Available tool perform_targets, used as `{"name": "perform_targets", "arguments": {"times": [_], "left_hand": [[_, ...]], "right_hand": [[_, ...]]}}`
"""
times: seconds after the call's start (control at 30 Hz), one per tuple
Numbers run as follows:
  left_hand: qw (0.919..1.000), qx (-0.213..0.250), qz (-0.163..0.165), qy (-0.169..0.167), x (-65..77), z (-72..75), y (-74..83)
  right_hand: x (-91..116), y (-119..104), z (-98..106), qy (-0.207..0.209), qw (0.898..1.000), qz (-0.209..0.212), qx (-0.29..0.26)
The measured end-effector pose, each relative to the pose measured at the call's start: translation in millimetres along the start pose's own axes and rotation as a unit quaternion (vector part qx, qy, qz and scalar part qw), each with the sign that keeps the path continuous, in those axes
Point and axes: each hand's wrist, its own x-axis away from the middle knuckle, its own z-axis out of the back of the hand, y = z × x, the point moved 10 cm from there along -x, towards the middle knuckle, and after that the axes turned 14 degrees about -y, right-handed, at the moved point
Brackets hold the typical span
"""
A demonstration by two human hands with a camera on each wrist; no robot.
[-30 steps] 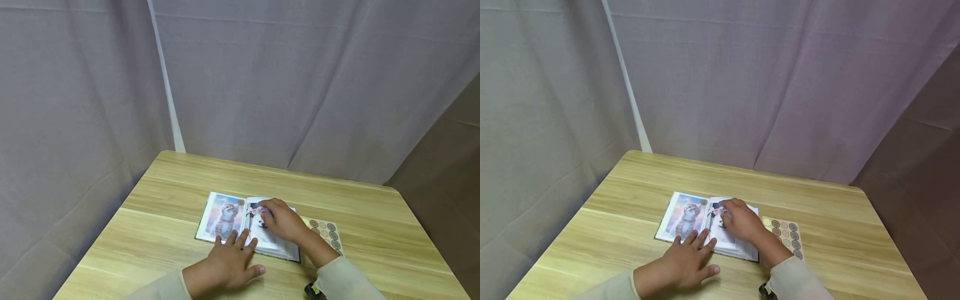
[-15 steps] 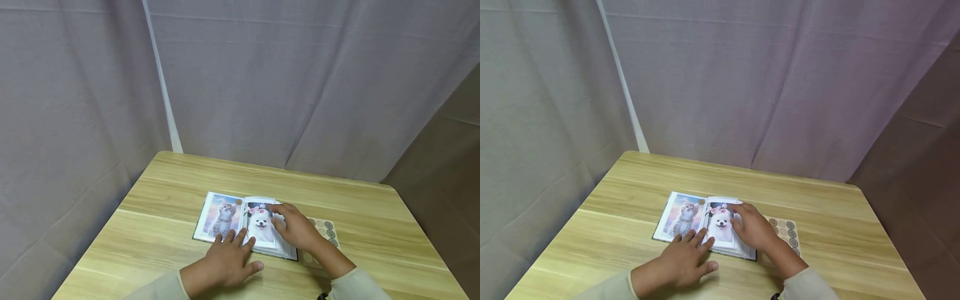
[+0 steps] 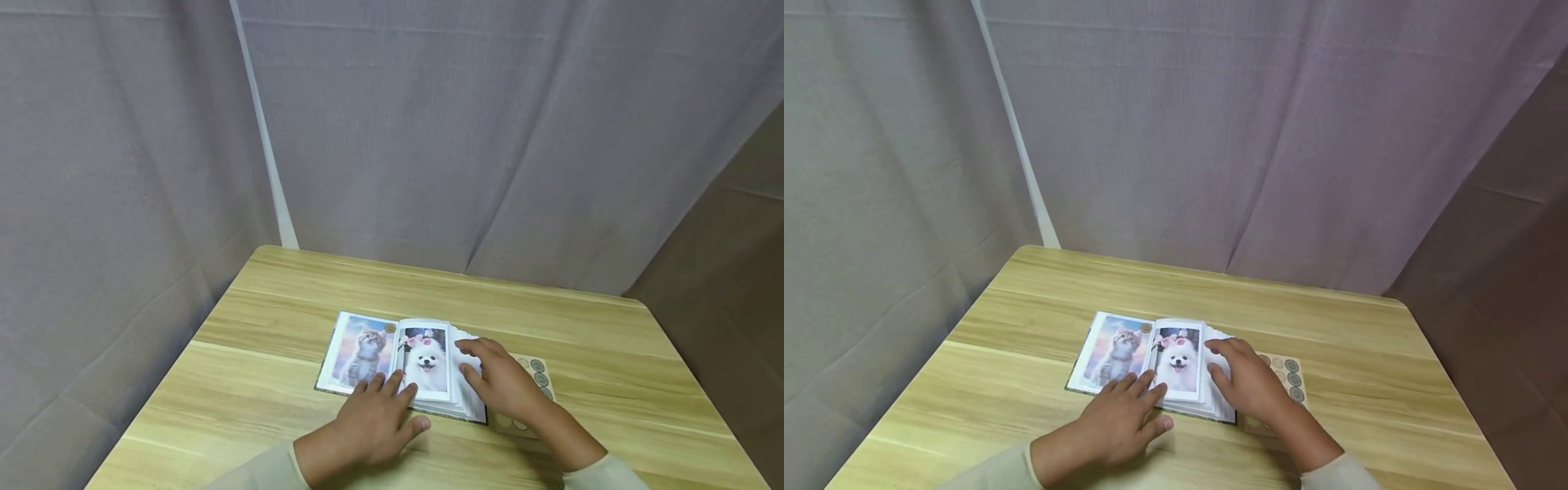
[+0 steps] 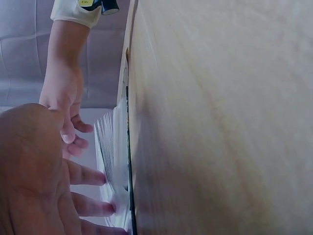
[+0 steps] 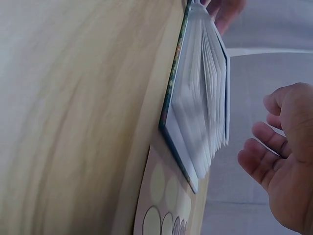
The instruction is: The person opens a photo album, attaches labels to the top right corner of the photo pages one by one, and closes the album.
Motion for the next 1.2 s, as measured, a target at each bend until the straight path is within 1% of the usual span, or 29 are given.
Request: {"name": "perform_targets", "arguments": {"times": [0.07, 0.23, 0.37, 0.43, 0.53, 0.63, 0.67, 0.8, 0.93, 1.03, 1.2], "left_hand": [[0.9999, -0.004, -0.002, 0.012, 0.1, 2.5, 0.7], [0.9994, 0.003, -0.008, 0.034, 0.7, 6.4, 1.5], [0.9978, 0.008, -0.019, 0.063, 1.2, 11.0, 5.8], [0.9960, 0.011, -0.032, 0.083, 1.8, 14.6, 10.2], [0.9912, 0.024, -0.064, 0.113, 3.4, 21.2, 19.6], [0.9855, 0.045, -0.102, 0.128, 4.4, 26.6, 31.2], [0.9835, 0.053, -0.116, 0.129, 4.3, 27.7, 35.2], [0.9783, 0.082, -0.152, 0.114, 1.8, 27.6, 49.5], [0.9757, 0.106, -0.170, 0.089, -0.2, 22.6, 61.1], [0.9723, 0.126, -0.185, 0.068, -2.1, 17.5, 69.3], [0.9655, 0.154, -0.206, 0.044, -9.1, 10.0, 80.2]], "right_hand": [[3.3, 2.8, 1.0, 0.000, 1.000, -0.005, -0.001], [12.3, 7.4, 5.0, -0.001, 1.000, -0.011, -0.011], [19.8, 9.4, 10.7, 0.008, 1.000, -0.011, -0.009], [22.9, 11.9, 12.0, 0.008, 1.000, -0.016, -0.007], [27.6, 17.3, 12.7, -0.002, 0.999, -0.028, -0.015], [33.9, 23.2, 12.8, -0.015, 0.999, -0.043, -0.030], [36.2, 24.8, 13.2, -0.017, 0.998, -0.046, -0.034], [44.5, 29.8, 14.5, -0.018, 0.998, -0.051, -0.037], [51.2, 33.4, 15.2, -0.011, 0.998, -0.053, -0.029], [55.8, 37.0, 15.5, -0.005, 0.998, -0.059, -0.021], [65.0, 44.7, 15.6, -0.003, 0.997, -0.066, -0.031]]}}
